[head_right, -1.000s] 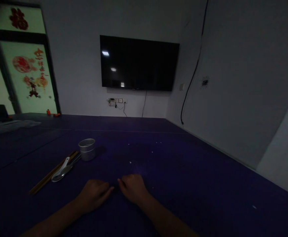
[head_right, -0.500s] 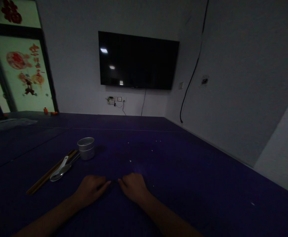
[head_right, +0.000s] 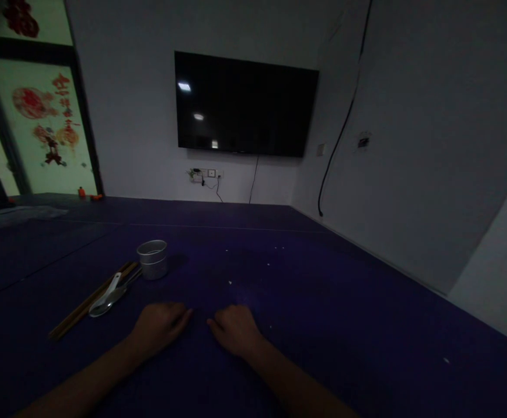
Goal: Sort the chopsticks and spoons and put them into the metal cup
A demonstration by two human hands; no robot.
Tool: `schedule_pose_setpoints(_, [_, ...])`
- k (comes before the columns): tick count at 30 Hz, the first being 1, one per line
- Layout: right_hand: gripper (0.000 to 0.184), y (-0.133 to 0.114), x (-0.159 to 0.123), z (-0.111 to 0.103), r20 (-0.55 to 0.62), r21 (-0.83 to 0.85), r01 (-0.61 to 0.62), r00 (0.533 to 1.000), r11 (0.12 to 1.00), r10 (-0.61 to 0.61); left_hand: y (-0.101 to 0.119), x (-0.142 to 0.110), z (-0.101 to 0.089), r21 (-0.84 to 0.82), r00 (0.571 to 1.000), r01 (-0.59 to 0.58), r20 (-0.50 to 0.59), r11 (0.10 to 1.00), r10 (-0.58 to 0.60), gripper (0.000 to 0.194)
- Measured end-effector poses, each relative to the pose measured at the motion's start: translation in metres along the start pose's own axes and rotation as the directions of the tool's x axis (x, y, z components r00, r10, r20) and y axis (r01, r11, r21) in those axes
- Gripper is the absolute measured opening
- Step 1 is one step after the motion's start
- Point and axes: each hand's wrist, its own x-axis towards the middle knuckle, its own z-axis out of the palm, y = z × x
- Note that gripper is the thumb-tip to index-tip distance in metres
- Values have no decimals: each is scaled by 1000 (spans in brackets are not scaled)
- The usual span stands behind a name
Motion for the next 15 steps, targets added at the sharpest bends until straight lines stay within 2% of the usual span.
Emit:
schedule_pose_setpoints(1, [42,0,0,-1,12,-2,-2,1000,1000,2,-3,2,-6,66,996,88,7,994,-88,37])
schedule_pose_setpoints(3, [42,0,0,-2,31,-2,-1,1000,1000,1,-13,5,-20,172,961,273,-13,947,-275,34])
schedule_pose_setpoints(6, [42,0,0,-3,31,4,-2,1000,1000,2,-41,5,-38,260,882,471,-137,843,-451,33])
schedule_pose_setpoints(8, [42,0,0,-3,26,5,-8,1000,1000,8,-64,2,-44,278,825,566,-200,776,-529,34])
schedule_pose_setpoints(9, [42,0,-1,-4,24,6,-9,1000,1000,9,-75,0,-46,279,784,621,-212,732,-584,34])
schedule_pose_setpoints(12, [41,0,-1,-4,16,12,-7,1000,1000,7,-103,-7,-45,277,707,706,-218,651,-673,34])
schedule_pose_setpoints(15, [41,0,-1,-4,9,18,-10,1000,1000,9,-120,-11,-39,246,644,759,-145,603,-751,38])
